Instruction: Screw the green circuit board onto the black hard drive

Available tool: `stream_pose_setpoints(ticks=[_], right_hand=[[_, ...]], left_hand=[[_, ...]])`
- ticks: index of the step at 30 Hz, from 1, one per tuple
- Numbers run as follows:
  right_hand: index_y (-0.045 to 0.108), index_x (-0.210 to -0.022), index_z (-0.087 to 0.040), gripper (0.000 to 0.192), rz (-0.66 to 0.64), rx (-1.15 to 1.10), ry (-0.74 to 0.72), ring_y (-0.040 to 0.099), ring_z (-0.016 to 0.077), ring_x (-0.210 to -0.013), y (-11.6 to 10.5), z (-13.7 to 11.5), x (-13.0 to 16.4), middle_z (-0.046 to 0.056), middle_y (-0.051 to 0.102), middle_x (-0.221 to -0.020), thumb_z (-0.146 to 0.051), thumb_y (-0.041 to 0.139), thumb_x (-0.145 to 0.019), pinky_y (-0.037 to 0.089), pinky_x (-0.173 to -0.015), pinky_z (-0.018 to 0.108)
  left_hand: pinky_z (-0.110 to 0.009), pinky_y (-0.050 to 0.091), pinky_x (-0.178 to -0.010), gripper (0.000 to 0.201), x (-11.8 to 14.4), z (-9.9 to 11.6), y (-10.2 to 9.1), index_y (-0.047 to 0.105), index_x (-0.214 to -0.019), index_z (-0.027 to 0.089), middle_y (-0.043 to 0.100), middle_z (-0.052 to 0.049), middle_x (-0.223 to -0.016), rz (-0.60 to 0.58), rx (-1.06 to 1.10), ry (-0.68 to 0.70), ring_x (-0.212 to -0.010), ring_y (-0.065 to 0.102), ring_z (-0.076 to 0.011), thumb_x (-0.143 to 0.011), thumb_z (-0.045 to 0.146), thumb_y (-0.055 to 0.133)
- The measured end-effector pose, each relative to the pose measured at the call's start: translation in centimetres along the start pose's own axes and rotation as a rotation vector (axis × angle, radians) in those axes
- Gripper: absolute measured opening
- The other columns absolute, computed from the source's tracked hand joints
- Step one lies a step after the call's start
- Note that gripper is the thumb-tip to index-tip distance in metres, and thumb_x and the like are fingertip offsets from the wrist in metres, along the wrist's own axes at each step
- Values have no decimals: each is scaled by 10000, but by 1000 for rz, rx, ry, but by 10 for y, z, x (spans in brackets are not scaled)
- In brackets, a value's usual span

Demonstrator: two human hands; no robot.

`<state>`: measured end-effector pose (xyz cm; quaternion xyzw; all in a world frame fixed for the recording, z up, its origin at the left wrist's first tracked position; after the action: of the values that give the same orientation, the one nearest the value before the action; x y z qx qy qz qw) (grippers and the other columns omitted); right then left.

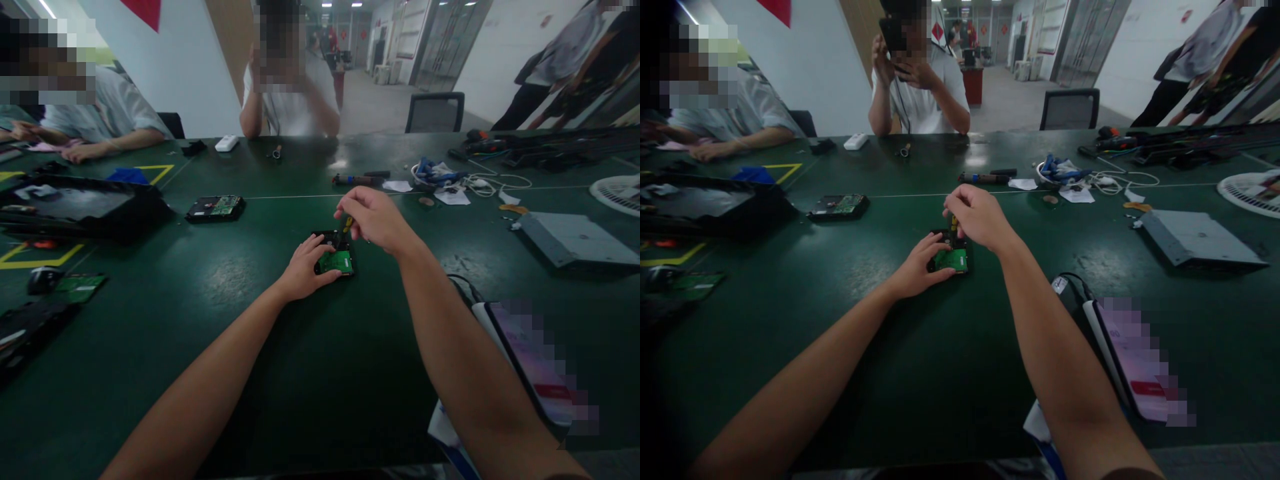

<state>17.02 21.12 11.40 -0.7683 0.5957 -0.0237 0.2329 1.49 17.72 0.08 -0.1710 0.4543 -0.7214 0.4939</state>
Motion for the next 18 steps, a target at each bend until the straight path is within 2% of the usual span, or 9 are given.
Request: stream_pose_setpoints(ticks=[5,9,14,18], right_hand=[[630,-1004,-217,261,-119,-136,7,608,91,-572,9,-4,3,68,731,-1051,-457,533,-1039,430,-461,243],[649,-1020,-220,260,-162,-134,-4,618,120,-602,11,-6,4,32,686,-852,-449,529,-1045,485,-534,268],[643,-890,-214,281,-28,40,-52,589,138,-651,1,-5,1,32,664,-790,-483,640,-970,447,-544,278],[612,-854,-212,224,65,67,-22,598,142,-626,-6,2,-2,37,669,-774,-410,666,-945,437,-537,290]], left_hand=[[-591,255,-1270,574,-1,-2,1,584,-1373,270,356,-108,-1677,17,-8,14,-1594,229,-352,-882,532,722],[-586,255,-1272,575,-1,-1,1,585,-1372,267,371,-116,-1667,24,-7,14,-1594,231,-346,-882,536,721],[-580,251,-1277,573,0,0,0,580,-1383,255,355,-123,-1675,2,1,-2,-1599,215,-347,-898,534,704],[-586,239,-1280,579,0,0,0,575,-1387,268,340,-108,-1685,-1,5,-4,-1601,208,-348,-894,541,707]])
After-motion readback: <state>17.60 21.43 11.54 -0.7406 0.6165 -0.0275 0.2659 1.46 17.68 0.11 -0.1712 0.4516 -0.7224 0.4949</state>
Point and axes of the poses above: each hand's wrist, its own x-axis away from the middle knuckle, its own y-axis out of the palm, z = x × y, the point moved 7 cm from there along -x, towards the middle knuckle
